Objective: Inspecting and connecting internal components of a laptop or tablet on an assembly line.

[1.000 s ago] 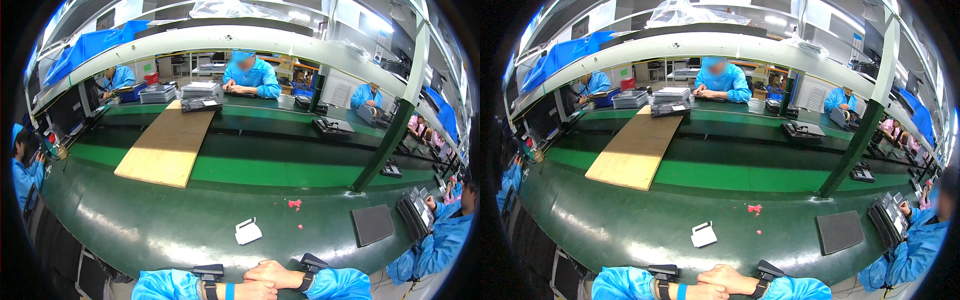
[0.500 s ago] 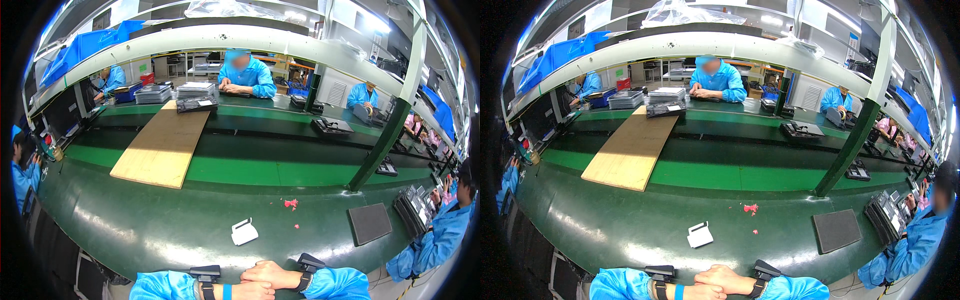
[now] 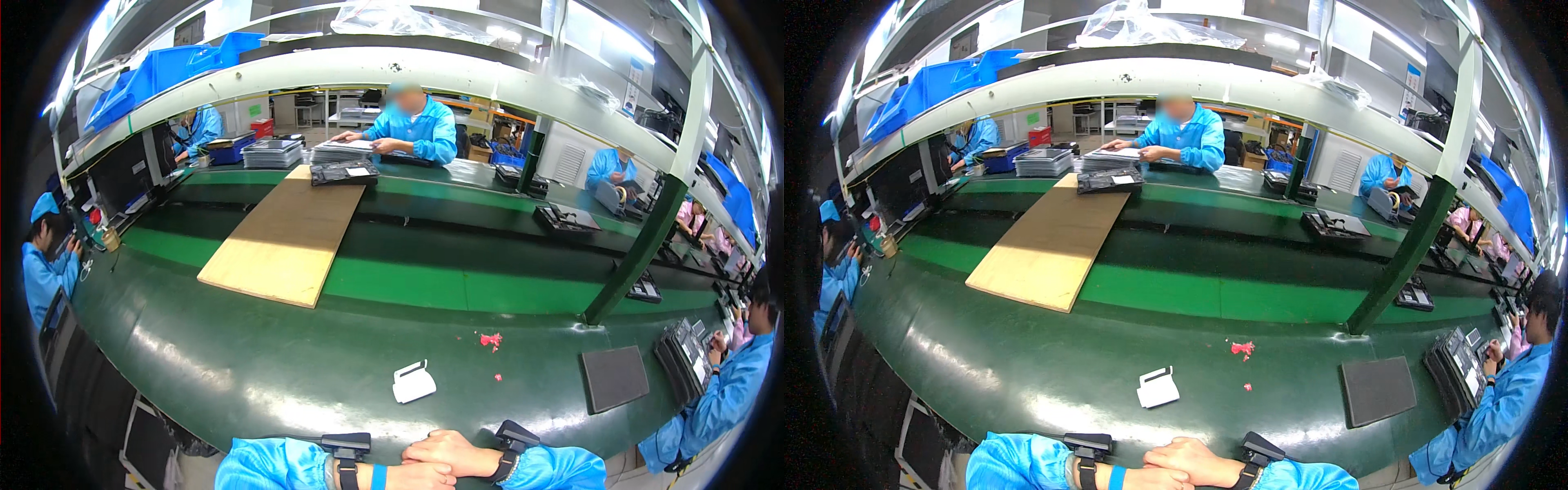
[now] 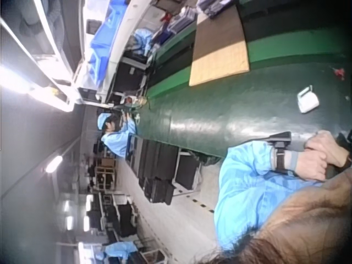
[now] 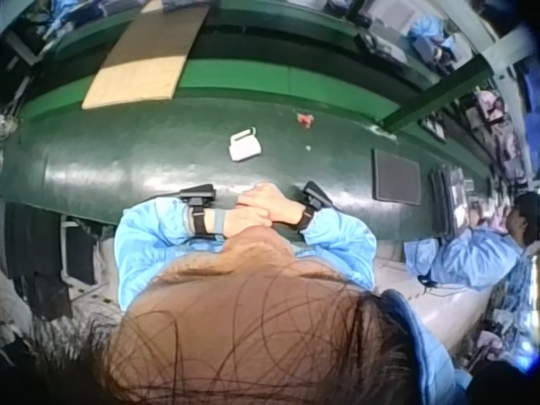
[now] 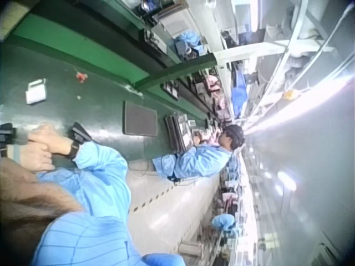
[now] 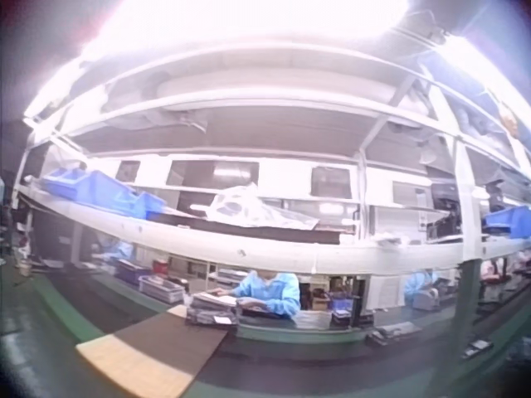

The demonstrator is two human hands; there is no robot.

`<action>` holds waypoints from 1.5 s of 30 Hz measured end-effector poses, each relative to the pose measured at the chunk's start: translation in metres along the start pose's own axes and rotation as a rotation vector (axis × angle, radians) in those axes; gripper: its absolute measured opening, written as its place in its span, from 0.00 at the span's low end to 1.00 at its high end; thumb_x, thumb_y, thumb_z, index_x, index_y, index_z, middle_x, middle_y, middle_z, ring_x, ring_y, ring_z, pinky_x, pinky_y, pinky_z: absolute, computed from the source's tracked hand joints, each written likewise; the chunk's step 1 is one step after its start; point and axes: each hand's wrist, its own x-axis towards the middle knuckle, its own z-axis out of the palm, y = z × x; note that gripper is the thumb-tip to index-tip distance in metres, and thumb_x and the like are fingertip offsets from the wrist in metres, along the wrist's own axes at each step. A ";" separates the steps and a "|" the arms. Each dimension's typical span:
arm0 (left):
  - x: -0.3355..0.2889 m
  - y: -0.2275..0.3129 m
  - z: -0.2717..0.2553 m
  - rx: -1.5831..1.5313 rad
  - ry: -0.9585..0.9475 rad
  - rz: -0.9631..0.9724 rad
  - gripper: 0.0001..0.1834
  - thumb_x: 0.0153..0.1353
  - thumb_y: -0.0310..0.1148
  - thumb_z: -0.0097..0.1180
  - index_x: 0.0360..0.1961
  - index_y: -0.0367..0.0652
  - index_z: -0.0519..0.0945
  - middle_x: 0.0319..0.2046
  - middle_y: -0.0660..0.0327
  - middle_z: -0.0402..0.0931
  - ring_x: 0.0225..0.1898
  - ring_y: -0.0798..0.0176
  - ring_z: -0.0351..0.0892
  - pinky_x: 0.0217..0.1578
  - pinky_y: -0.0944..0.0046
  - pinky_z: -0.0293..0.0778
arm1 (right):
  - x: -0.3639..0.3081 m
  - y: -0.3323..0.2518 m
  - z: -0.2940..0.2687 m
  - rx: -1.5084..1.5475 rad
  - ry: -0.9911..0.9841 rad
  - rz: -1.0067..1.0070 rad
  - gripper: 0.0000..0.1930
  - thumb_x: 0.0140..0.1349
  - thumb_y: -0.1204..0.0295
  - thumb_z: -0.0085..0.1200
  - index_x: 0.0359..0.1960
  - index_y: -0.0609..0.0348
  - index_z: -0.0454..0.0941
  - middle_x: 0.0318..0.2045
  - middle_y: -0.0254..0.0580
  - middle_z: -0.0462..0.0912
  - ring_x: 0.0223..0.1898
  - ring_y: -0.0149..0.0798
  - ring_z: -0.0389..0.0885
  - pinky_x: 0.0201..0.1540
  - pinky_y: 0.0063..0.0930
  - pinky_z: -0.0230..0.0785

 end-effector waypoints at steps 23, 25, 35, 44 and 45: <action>0.006 0.001 -0.010 0.021 -0.111 -0.062 0.12 0.57 0.29 0.43 0.41 0.41 0.74 0.37 0.55 0.74 0.42 0.58 0.73 0.44 0.59 0.69 | 0.003 -0.008 -0.008 -0.006 -0.026 0.029 0.12 0.48 0.66 0.49 0.37 0.49 0.72 0.27 0.27 0.76 0.30 0.32 0.77 0.27 0.24 0.62; 0.006 0.001 -0.010 0.023 -0.113 -0.063 0.12 0.58 0.29 0.42 0.41 0.41 0.73 0.37 0.55 0.74 0.42 0.58 0.73 0.44 0.59 0.69 | 0.003 -0.006 -0.008 -0.017 -0.035 0.022 0.12 0.48 0.66 0.49 0.37 0.49 0.72 0.27 0.27 0.76 0.30 0.32 0.77 0.27 0.24 0.62; 0.006 0.002 -0.010 0.029 -0.150 -0.067 0.13 0.59 0.29 0.39 0.42 0.41 0.73 0.37 0.55 0.74 0.43 0.60 0.72 0.45 0.59 0.68 | 0.002 -0.005 -0.003 -0.031 -0.033 0.030 0.11 0.49 0.66 0.48 0.37 0.47 0.73 0.27 0.26 0.77 0.31 0.30 0.78 0.27 0.23 0.62; 0.007 0.001 -0.010 0.029 -0.183 -0.071 0.13 0.60 0.29 0.37 0.43 0.41 0.72 0.38 0.56 0.74 0.44 0.61 0.72 0.46 0.59 0.68 | 0.002 -0.006 -0.006 -0.006 -0.054 0.030 0.13 0.49 0.66 0.48 0.38 0.48 0.72 0.28 0.25 0.76 0.31 0.29 0.77 0.27 0.22 0.60; 0.007 0.001 -0.010 0.029 -0.186 -0.071 0.13 0.60 0.28 0.37 0.43 0.41 0.72 0.38 0.56 0.74 0.44 0.61 0.72 0.46 0.59 0.68 | 0.002 -0.006 -0.006 -0.006 -0.054 0.030 0.13 0.49 0.66 0.48 0.38 0.48 0.72 0.28 0.25 0.76 0.31 0.29 0.77 0.27 0.22 0.60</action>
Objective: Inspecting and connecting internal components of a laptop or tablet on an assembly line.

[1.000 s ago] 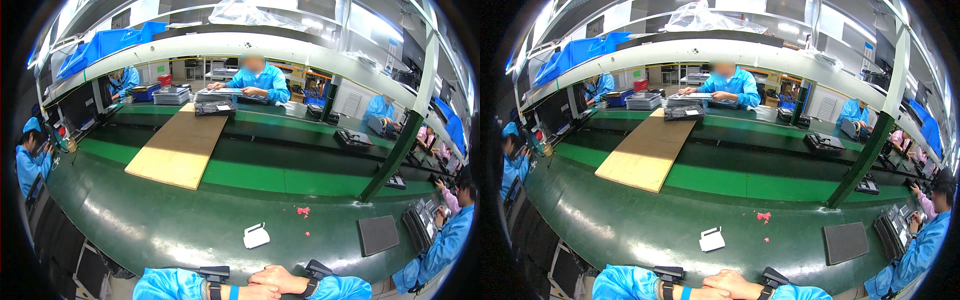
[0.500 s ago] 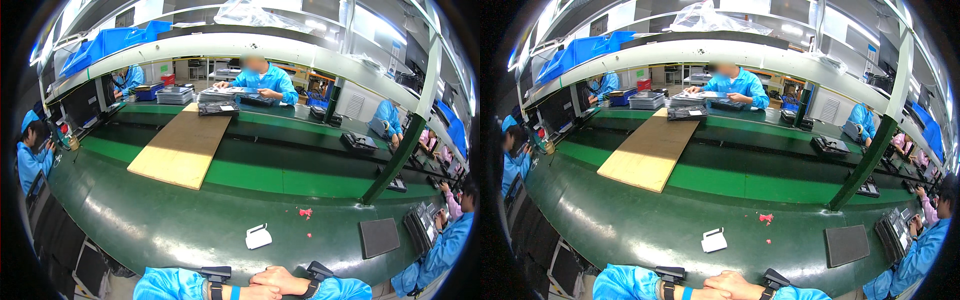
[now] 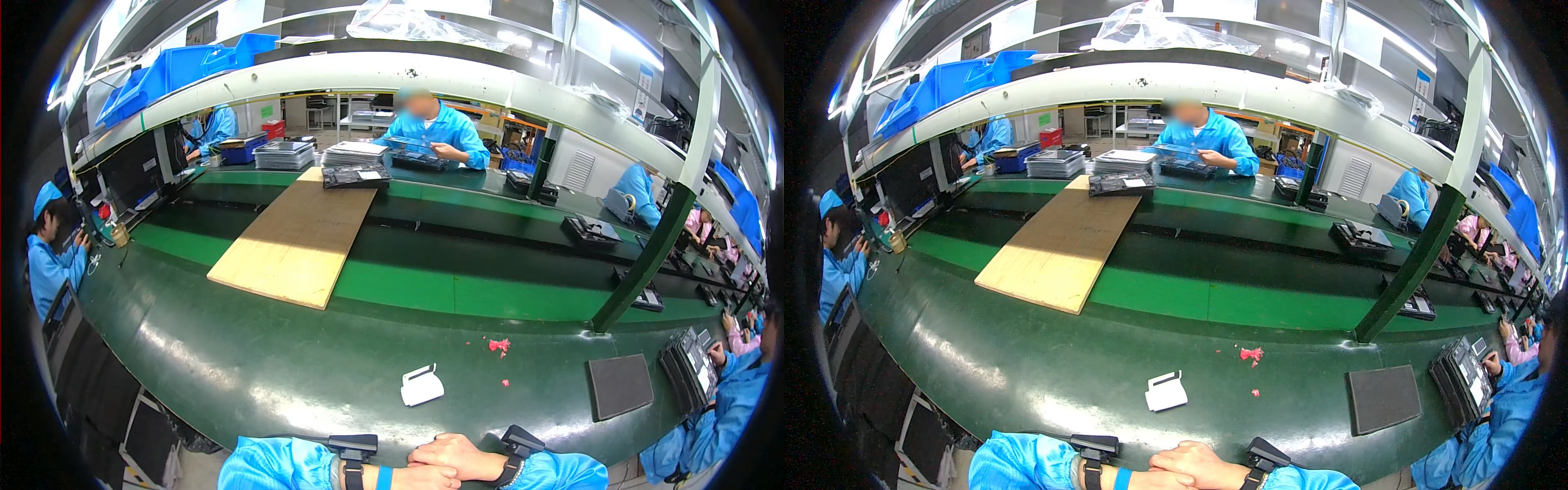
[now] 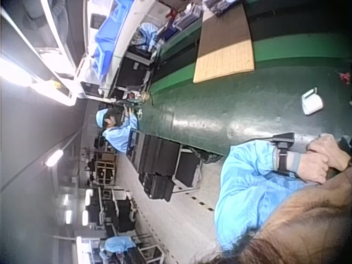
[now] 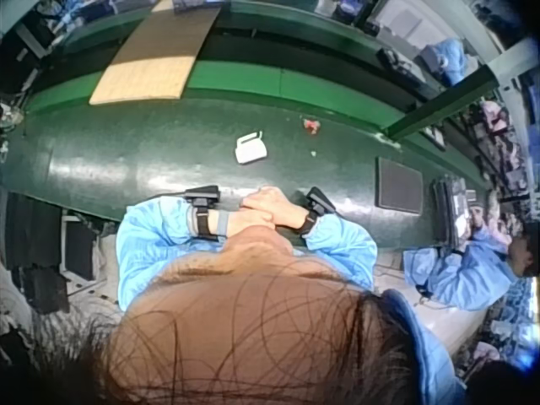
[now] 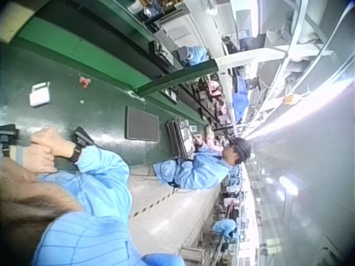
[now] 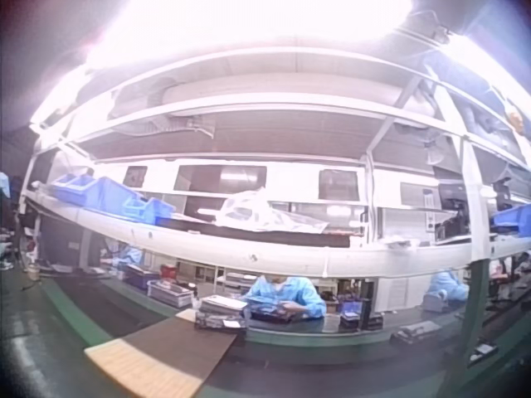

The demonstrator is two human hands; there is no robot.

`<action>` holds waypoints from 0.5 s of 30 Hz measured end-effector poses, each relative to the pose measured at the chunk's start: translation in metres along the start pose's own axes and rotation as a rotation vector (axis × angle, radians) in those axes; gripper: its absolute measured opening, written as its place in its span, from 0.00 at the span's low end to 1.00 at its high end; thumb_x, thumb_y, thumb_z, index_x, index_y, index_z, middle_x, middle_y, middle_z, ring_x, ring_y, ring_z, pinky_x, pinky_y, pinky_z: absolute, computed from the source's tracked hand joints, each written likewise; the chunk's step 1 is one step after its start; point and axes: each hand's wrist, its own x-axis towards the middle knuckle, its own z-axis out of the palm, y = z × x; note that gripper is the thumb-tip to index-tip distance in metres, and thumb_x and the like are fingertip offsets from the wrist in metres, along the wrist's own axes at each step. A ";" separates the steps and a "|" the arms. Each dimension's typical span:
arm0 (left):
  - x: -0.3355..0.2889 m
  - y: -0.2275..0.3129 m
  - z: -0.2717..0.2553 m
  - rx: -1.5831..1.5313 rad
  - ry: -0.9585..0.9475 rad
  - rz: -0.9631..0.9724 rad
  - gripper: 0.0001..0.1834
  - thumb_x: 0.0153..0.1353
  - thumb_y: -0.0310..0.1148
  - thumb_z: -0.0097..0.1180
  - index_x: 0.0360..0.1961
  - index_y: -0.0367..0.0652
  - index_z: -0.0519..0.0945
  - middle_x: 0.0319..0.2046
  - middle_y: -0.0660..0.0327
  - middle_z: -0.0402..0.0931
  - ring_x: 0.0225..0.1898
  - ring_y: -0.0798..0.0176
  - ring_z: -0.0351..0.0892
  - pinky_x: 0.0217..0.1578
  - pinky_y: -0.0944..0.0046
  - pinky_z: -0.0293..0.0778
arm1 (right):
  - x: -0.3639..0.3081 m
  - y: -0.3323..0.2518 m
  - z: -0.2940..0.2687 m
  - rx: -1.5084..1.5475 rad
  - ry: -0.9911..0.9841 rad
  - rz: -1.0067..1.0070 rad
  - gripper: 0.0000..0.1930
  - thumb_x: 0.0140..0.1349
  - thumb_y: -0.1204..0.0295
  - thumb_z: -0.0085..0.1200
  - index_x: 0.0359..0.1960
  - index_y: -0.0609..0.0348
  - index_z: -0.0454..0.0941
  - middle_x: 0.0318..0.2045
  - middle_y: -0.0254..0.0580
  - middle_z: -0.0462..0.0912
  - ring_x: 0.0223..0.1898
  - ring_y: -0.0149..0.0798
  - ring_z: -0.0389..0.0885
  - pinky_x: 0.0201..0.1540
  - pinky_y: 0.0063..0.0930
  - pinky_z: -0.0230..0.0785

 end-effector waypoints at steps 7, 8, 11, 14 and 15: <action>-0.001 0.001 0.001 0.003 -0.026 -0.002 0.14 0.61 0.28 0.35 0.44 0.41 0.71 0.39 0.56 0.74 0.45 0.61 0.72 0.47 0.59 0.67 | 0.000 0.001 0.001 -0.026 0.035 -0.025 0.13 0.47 0.66 0.49 0.37 0.48 0.72 0.27 0.25 0.76 0.30 0.29 0.77 0.26 0.22 0.61; 0.000 0.000 0.002 0.002 -0.028 -0.003 0.14 0.62 0.28 0.34 0.44 0.41 0.71 0.39 0.56 0.74 0.45 0.62 0.72 0.47 0.59 0.67 | 0.000 0.000 0.000 -0.027 0.029 -0.020 0.13 0.47 0.66 0.49 0.37 0.48 0.72 0.26 0.26 0.76 0.30 0.29 0.77 0.26 0.22 0.61; 0.000 0.001 0.004 0.002 -0.038 -0.004 0.14 0.62 0.28 0.33 0.44 0.41 0.71 0.39 0.56 0.74 0.45 0.62 0.72 0.47 0.60 0.67 | 0.001 0.000 0.000 -0.035 0.025 -0.017 0.13 0.47 0.66 0.49 0.36 0.47 0.72 0.26 0.25 0.76 0.30 0.29 0.77 0.26 0.22 0.61; 0.001 0.001 0.004 0.004 -0.049 -0.004 0.15 0.62 0.28 0.33 0.44 0.41 0.71 0.39 0.56 0.74 0.45 0.62 0.72 0.48 0.60 0.67 | -0.002 0.007 0.006 -0.007 0.036 -0.028 0.12 0.47 0.66 0.49 0.36 0.48 0.72 0.26 0.25 0.76 0.30 0.29 0.77 0.26 0.22 0.62; 0.001 0.001 0.004 0.005 -0.053 -0.004 0.15 0.63 0.28 0.32 0.45 0.41 0.71 0.39 0.57 0.74 0.45 0.62 0.72 0.48 0.60 0.67 | -0.002 0.005 0.005 -0.008 0.037 -0.028 0.12 0.47 0.66 0.49 0.36 0.48 0.72 0.26 0.25 0.76 0.30 0.29 0.77 0.26 0.22 0.62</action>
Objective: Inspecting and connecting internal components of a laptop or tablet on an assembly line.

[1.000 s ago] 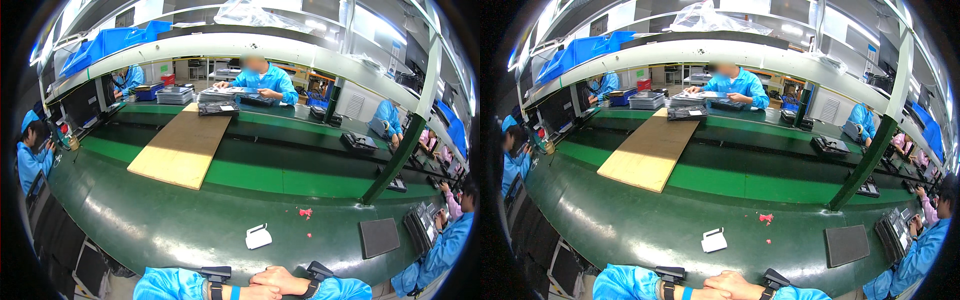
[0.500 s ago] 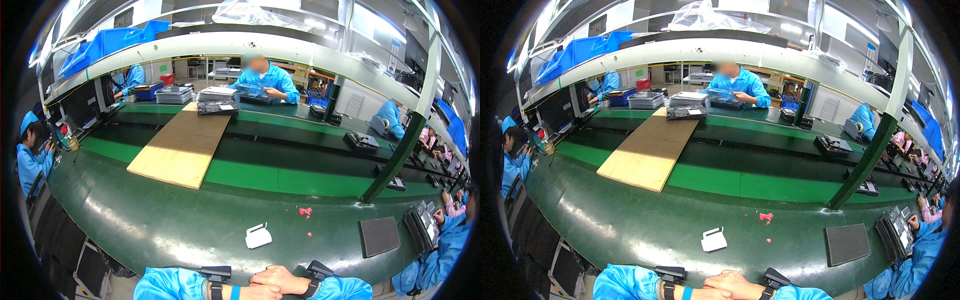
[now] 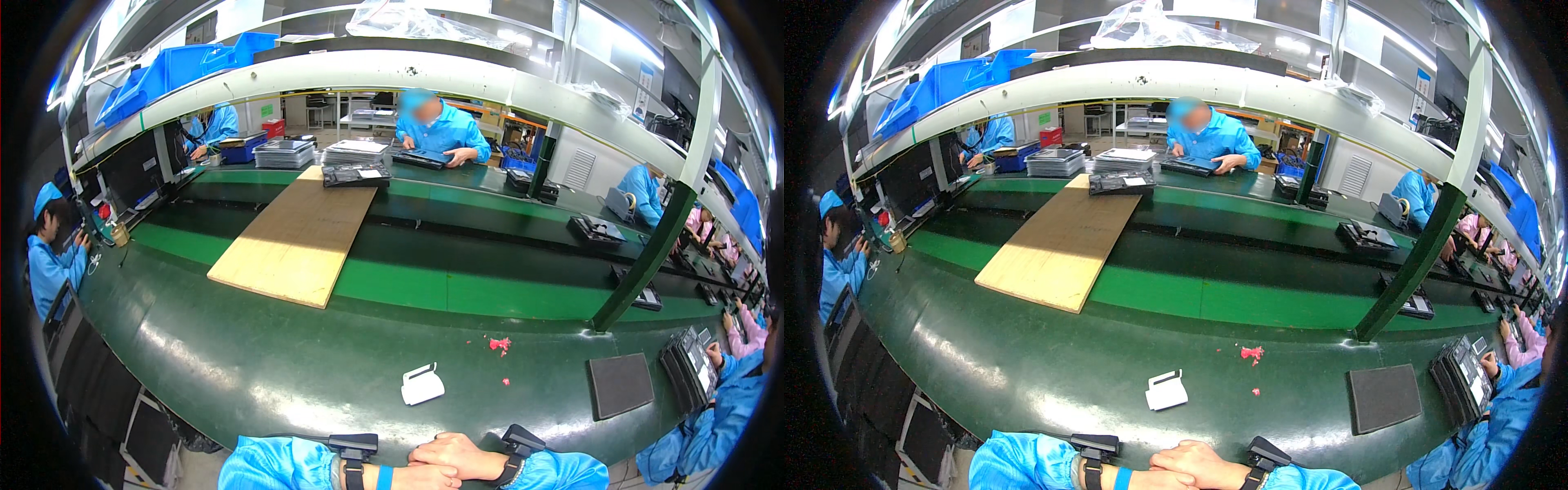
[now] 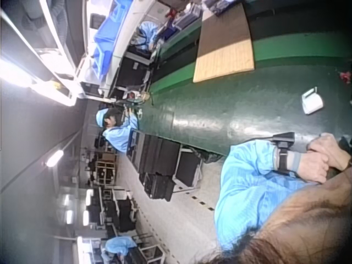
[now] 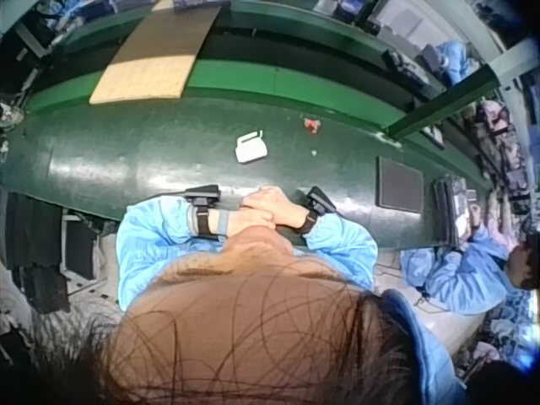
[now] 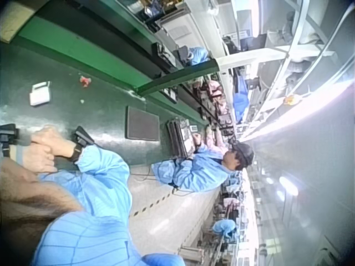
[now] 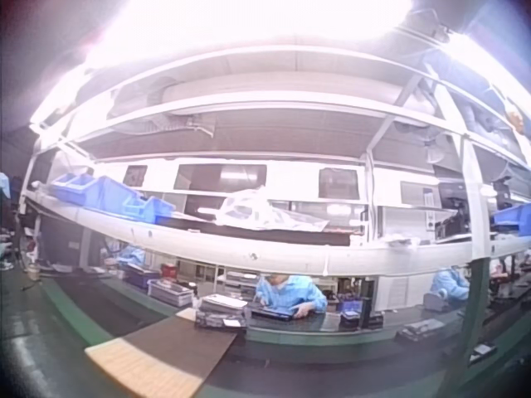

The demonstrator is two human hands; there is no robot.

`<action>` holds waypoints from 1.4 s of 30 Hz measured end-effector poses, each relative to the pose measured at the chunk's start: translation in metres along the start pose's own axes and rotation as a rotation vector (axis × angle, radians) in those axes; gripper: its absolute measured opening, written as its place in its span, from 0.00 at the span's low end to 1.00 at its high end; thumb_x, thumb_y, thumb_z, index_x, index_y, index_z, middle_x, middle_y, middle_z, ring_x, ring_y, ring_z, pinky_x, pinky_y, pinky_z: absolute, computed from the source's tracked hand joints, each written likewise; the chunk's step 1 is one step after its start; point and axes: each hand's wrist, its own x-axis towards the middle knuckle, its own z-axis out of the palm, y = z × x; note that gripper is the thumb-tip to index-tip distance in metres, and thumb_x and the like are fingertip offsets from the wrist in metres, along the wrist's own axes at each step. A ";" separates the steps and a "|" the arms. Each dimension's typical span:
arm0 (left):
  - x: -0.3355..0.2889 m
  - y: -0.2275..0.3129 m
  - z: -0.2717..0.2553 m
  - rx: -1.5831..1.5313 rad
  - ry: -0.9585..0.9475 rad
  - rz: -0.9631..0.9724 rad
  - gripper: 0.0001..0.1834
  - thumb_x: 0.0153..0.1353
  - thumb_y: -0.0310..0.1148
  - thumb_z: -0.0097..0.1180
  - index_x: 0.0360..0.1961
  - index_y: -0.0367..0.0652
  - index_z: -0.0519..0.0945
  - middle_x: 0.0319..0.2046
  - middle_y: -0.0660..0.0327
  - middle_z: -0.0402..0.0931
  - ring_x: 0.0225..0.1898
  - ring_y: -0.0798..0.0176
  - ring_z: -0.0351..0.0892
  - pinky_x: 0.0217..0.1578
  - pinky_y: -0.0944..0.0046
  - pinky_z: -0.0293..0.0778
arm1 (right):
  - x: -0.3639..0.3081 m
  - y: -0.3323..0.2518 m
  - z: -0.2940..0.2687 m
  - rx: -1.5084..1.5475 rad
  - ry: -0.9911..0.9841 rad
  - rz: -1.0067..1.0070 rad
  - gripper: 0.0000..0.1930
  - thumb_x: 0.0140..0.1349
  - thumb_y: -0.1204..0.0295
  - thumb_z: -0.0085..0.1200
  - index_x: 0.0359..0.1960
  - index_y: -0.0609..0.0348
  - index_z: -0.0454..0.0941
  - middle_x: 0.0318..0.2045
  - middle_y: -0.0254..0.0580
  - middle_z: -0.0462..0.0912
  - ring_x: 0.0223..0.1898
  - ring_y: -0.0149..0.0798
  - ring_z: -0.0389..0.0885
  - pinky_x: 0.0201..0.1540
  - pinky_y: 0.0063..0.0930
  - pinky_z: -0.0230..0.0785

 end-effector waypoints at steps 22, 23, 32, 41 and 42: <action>0.000 0.001 0.002 -0.007 -0.093 -0.003 0.16 0.65 0.30 0.28 0.45 0.42 0.70 0.41 0.56 0.73 0.47 0.62 0.71 0.49 0.60 0.67 | 0.001 -0.004 -0.004 0.020 -0.017 0.017 0.13 0.48 0.65 0.49 0.37 0.48 0.72 0.27 0.26 0.76 0.29 0.30 0.76 0.27 0.23 0.61; -0.001 0.000 0.002 -0.010 -0.091 -0.003 0.16 0.65 0.30 0.28 0.45 0.42 0.70 0.41 0.55 0.73 0.47 0.62 0.71 0.49 0.60 0.67 | 0.001 -0.004 -0.003 0.022 -0.008 0.016 0.14 0.48 0.65 0.49 0.38 0.48 0.72 0.27 0.26 0.76 0.30 0.30 0.76 0.27 0.23 0.61; -0.002 0.001 -0.001 -0.039 -0.092 -0.016 0.16 0.65 0.31 0.29 0.46 0.41 0.70 0.43 0.55 0.73 0.49 0.63 0.70 0.51 0.61 0.66 | 0.002 -0.003 -0.004 -0.019 -0.005 0.005 0.12 0.47 0.66 0.49 0.35 0.48 0.73 0.25 0.26 0.75 0.28 0.30 0.76 0.25 0.23 0.60; -0.004 0.000 0.004 -0.017 0.048 -0.013 0.13 0.58 0.32 0.45 0.44 0.44 0.74 0.42 0.55 0.73 0.46 0.57 0.70 0.48 0.60 0.66 | 0.004 -0.005 -0.005 -0.027 0.002 0.007 0.12 0.46 0.65 0.49 0.35 0.47 0.72 0.24 0.25 0.75 0.28 0.29 0.77 0.26 0.22 0.61; -0.004 0.001 0.004 -0.017 0.047 -0.014 0.13 0.58 0.32 0.45 0.44 0.44 0.74 0.42 0.55 0.73 0.46 0.57 0.70 0.48 0.60 0.66 | 0.003 -0.006 -0.005 -0.027 0.002 0.007 0.12 0.46 0.65 0.49 0.35 0.47 0.72 0.24 0.25 0.75 0.28 0.29 0.77 0.26 0.22 0.61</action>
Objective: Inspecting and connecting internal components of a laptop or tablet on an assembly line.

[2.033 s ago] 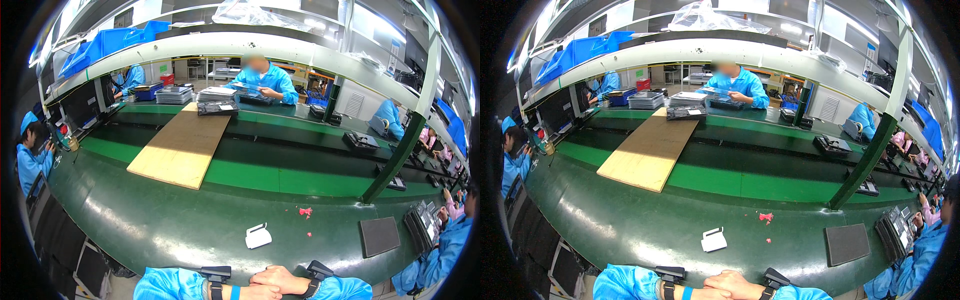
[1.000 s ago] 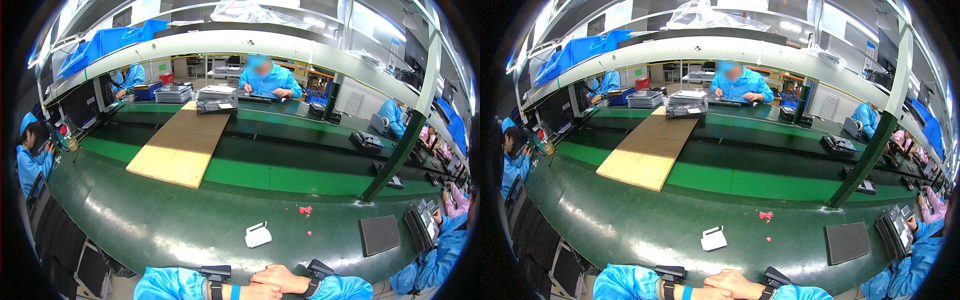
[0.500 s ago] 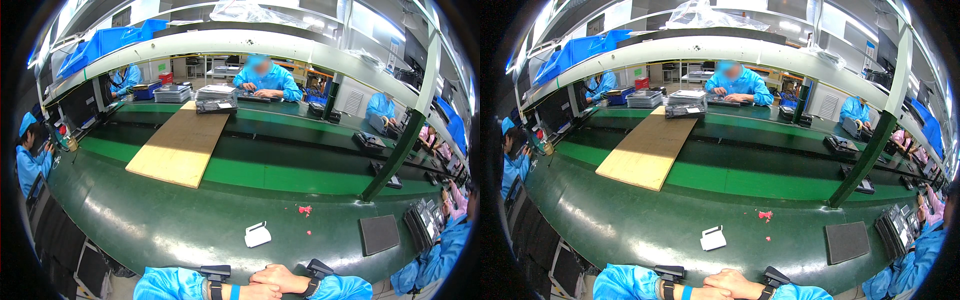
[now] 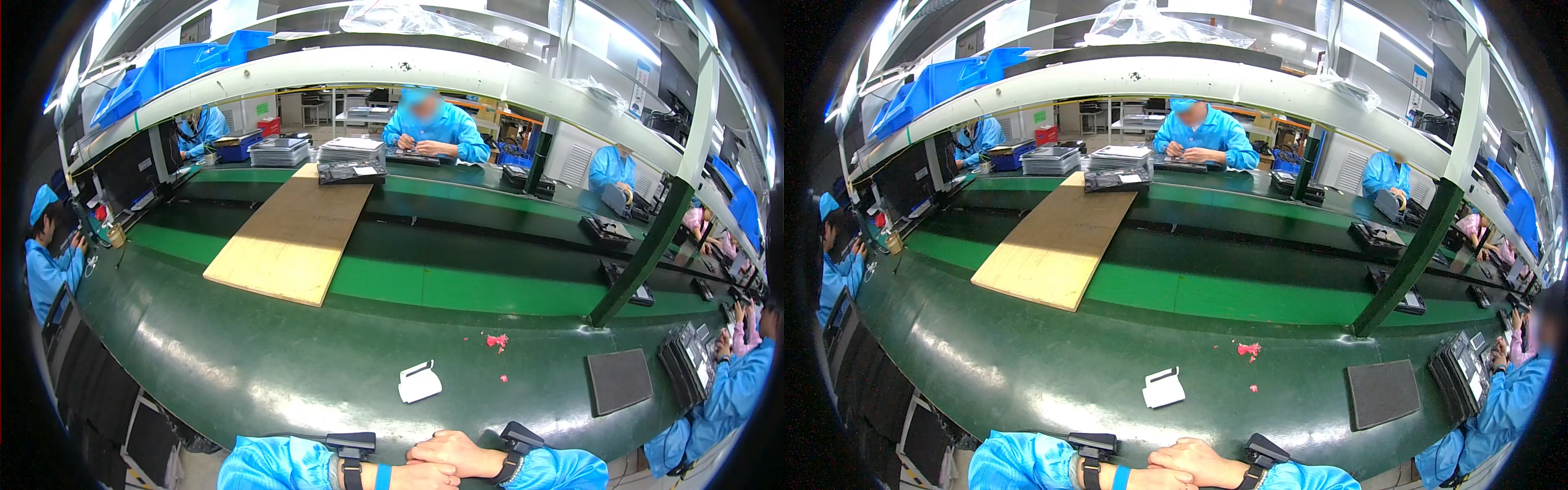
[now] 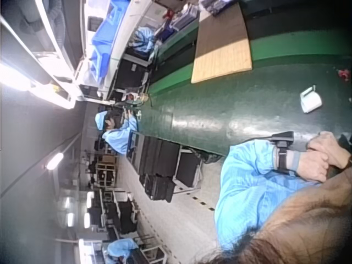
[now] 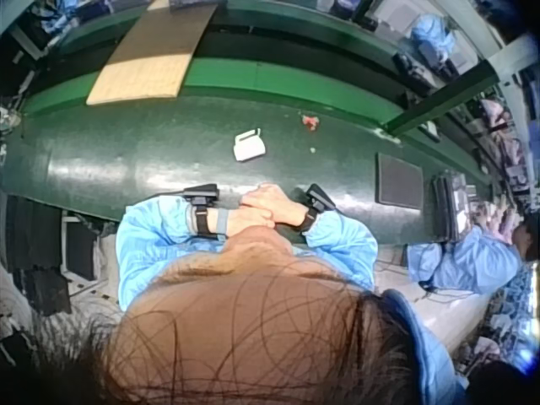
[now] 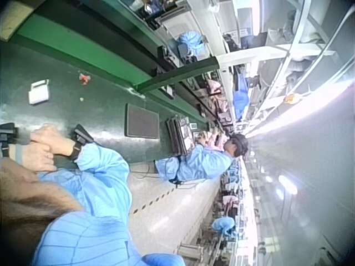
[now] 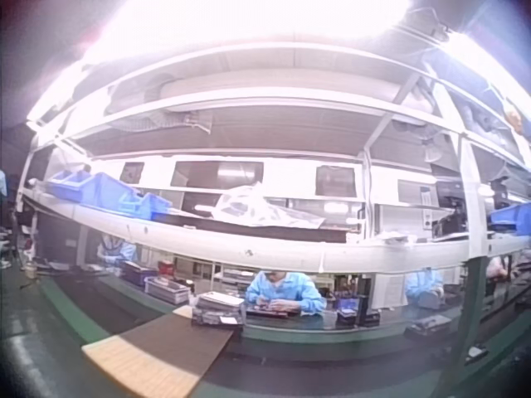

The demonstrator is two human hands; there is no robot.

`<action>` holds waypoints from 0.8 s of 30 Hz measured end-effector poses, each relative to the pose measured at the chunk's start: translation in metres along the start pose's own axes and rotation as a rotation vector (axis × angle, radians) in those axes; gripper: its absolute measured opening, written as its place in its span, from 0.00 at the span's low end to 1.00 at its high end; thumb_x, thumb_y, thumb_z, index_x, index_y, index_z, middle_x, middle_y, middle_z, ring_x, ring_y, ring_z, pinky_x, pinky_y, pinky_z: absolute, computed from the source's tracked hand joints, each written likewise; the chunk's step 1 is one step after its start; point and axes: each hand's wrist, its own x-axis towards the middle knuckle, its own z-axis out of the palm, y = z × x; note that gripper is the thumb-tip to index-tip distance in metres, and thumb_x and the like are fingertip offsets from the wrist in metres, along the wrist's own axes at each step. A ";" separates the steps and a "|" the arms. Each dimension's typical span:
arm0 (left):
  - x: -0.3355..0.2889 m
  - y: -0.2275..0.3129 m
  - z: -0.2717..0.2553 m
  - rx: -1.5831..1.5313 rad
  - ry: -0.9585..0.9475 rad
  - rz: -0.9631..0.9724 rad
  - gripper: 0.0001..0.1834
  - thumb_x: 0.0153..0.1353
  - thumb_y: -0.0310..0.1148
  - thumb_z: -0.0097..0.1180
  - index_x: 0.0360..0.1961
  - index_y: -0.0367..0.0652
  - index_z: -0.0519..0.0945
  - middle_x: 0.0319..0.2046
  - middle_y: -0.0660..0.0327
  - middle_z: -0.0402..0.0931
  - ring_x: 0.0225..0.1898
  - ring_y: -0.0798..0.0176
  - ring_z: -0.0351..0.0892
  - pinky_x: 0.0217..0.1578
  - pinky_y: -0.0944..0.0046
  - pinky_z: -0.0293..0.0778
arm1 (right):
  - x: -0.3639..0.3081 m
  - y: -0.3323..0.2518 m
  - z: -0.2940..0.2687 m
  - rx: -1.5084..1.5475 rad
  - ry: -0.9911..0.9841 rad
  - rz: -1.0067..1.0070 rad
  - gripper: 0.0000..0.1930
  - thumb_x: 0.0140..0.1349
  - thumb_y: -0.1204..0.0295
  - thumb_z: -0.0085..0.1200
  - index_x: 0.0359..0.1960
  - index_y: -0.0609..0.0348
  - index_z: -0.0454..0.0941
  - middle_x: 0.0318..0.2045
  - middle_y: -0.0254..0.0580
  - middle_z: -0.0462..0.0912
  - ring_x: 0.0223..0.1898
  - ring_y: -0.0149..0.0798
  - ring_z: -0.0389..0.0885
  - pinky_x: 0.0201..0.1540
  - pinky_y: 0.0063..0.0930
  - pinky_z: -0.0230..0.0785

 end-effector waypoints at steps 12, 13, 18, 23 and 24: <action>0.000 -0.004 0.008 -0.063 0.221 0.103 0.09 0.54 0.33 0.44 0.32 0.41 0.74 0.31 0.55 0.73 0.35 0.55 0.71 0.38 0.57 0.66 | -0.005 0.008 0.010 0.001 -0.015 0.019 0.11 0.47 0.66 0.48 0.34 0.48 0.72 0.24 0.27 0.74 0.27 0.31 0.76 0.26 0.23 0.61; 0.001 -0.006 0.009 -0.090 0.209 0.099 0.10 0.54 0.35 0.44 0.31 0.41 0.74 0.31 0.55 0.72 0.35 0.55 0.70 0.38 0.57 0.66 | -0.006 0.009 0.011 0.000 -0.013 0.013 0.11 0.47 0.66 0.48 0.34 0.48 0.72 0.24 0.27 0.74 0.27 0.32 0.76 0.26 0.24 0.61; 0.004 -0.006 0.007 -0.083 0.180 0.095 0.14 0.52 0.40 0.45 0.31 0.42 0.74 0.30 0.55 0.72 0.33 0.55 0.70 0.37 0.58 0.65 | -0.005 0.008 0.008 0.022 -0.002 0.014 0.11 0.47 0.66 0.48 0.34 0.49 0.72 0.24 0.27 0.74 0.27 0.32 0.76 0.26 0.24 0.62; 0.005 -0.007 0.010 -0.081 0.260 0.126 0.15 0.51 0.42 0.45 0.32 0.42 0.73 0.30 0.55 0.71 0.34 0.55 0.69 0.37 0.57 0.64 | -0.006 0.008 0.008 0.017 0.002 0.013 0.11 0.47 0.66 0.48 0.34 0.49 0.72 0.24 0.27 0.75 0.26 0.32 0.76 0.25 0.24 0.62; 0.005 -0.007 0.010 -0.083 0.260 0.126 0.15 0.51 0.42 0.45 0.32 0.42 0.73 0.30 0.55 0.71 0.34 0.55 0.69 0.37 0.57 0.64 | -0.006 0.009 0.009 0.018 0.002 0.014 0.11 0.47 0.66 0.48 0.34 0.49 0.72 0.24 0.27 0.75 0.26 0.32 0.76 0.25 0.24 0.62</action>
